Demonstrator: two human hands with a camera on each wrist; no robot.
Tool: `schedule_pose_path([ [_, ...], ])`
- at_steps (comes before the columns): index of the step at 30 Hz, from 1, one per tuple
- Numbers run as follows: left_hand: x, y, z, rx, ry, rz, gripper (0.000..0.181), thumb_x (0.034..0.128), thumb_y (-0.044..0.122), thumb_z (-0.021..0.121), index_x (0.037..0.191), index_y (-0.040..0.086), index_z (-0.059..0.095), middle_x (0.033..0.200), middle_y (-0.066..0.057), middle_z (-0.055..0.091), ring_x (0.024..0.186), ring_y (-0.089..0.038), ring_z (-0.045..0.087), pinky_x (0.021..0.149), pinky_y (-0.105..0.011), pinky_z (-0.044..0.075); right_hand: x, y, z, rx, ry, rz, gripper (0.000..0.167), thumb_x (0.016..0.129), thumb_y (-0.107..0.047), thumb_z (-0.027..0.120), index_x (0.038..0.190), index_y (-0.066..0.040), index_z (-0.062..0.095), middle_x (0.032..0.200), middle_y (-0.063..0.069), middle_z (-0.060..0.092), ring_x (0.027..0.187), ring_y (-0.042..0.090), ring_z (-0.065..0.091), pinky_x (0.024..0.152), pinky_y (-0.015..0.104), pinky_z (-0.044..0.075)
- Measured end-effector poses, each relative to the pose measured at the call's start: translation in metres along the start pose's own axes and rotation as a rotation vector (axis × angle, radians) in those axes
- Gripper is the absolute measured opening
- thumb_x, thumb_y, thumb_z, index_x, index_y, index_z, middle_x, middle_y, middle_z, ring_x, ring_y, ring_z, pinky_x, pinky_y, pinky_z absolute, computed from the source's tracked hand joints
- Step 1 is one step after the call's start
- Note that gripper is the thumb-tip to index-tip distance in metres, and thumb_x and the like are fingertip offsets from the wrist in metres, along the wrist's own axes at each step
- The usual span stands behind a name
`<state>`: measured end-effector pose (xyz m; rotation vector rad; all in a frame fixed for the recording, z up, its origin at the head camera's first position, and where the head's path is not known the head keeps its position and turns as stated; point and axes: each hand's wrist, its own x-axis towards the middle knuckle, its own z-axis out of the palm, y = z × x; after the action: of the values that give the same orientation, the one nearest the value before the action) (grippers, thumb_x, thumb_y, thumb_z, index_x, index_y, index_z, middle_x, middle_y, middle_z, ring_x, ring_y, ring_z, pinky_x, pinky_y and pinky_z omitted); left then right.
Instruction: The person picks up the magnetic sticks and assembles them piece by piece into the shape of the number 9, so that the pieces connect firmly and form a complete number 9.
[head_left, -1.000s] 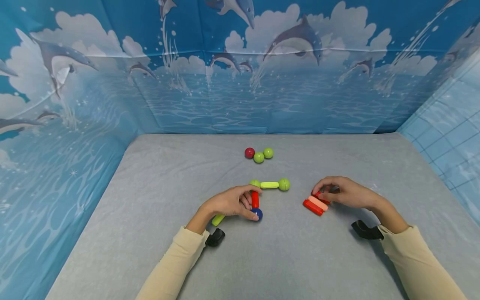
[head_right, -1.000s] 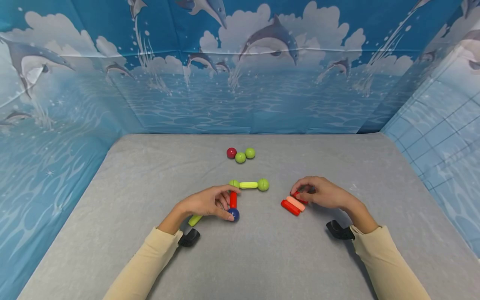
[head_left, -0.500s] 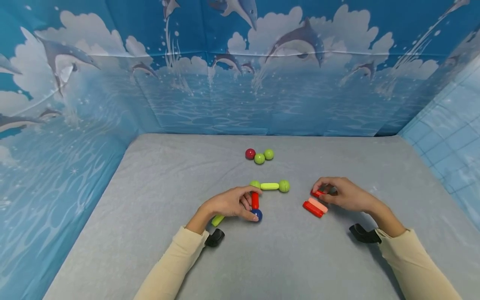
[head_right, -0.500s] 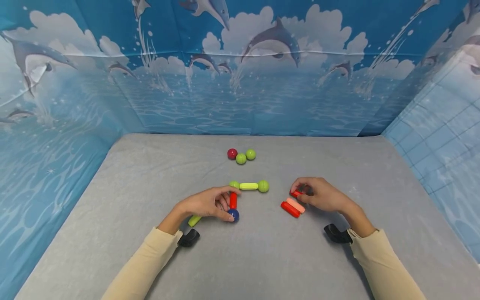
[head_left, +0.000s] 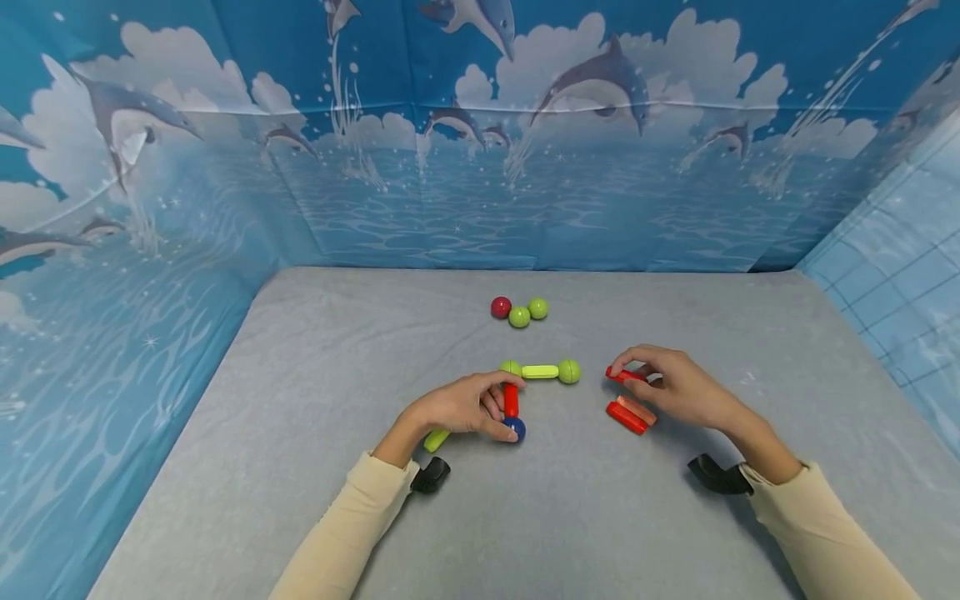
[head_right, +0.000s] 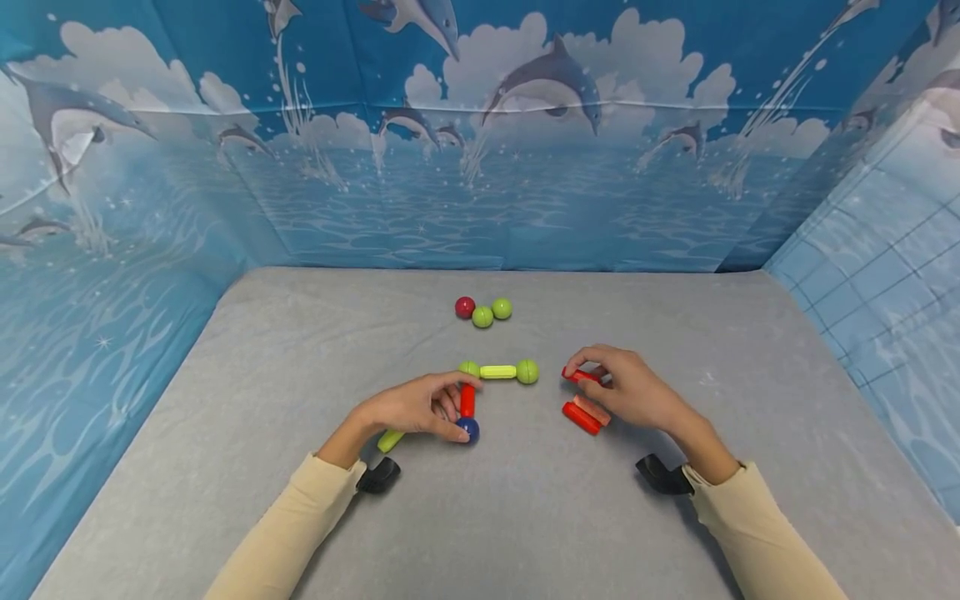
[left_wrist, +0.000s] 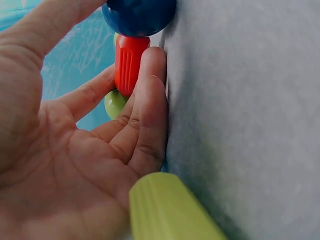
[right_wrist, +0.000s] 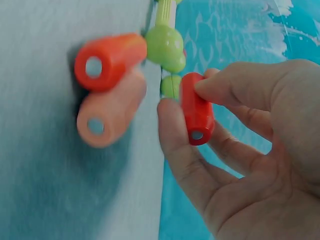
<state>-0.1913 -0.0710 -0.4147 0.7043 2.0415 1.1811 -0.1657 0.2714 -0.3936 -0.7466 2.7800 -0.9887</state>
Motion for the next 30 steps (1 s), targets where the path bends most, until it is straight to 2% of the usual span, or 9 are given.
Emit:
schedule_pose_path([
  [7,0.000,-0.001,-0.001,0.004,-0.003,0.008,0.068,0.0823,0.018,0.084,0.142,0.014,0.052,0.105,-0.009,0.060,0.089,-0.018,0.060,0.079,-0.027,0.050,0.003,-0.009,0.010,0.078,-0.018,-0.063,0.026,0.093,0.002,0.067,0.113,-0.016,0.067,0.118,0.001,0.068,0.096,0.017,0.067,0.080,0.027,0.056],
  [16,0.001,-0.002,-0.001,0.008,-0.009,0.013,0.068,0.0823,0.017,0.084,0.142,0.013,0.052,0.105,-0.010,0.060,0.089,-0.017,0.060,0.079,-0.026,0.050,0.007,-0.015,0.026,0.101,-0.048,-0.096,0.027,0.093,0.000,0.068,0.113,-0.019,0.067,0.116,-0.004,0.068,0.097,0.012,0.067,0.081,0.028,0.057],
  [23,0.002,-0.002,-0.001,0.022,-0.006,0.007,0.068,0.0826,0.019,0.084,0.142,0.014,0.052,0.104,-0.009,0.060,0.088,-0.017,0.061,0.078,-0.027,0.050,0.010,-0.022,0.041,0.146,-0.086,-0.142,0.021,0.097,-0.006,0.064,0.114,-0.019,0.066,0.115,-0.005,0.069,0.098,0.015,0.068,0.082,0.028,0.057],
  [30,0.003,-0.001,-0.001,0.037,-0.002,0.004,0.068,0.0822,0.019,0.084,0.142,0.013,0.052,0.104,-0.008,0.060,0.088,-0.017,0.061,0.077,-0.027,0.050,0.009,-0.031,0.052,0.154,-0.143,-0.154,0.017,0.100,-0.010,0.062,0.113,-0.021,0.067,0.113,-0.008,0.069,0.100,0.008,0.064,0.085,0.028,0.054],
])
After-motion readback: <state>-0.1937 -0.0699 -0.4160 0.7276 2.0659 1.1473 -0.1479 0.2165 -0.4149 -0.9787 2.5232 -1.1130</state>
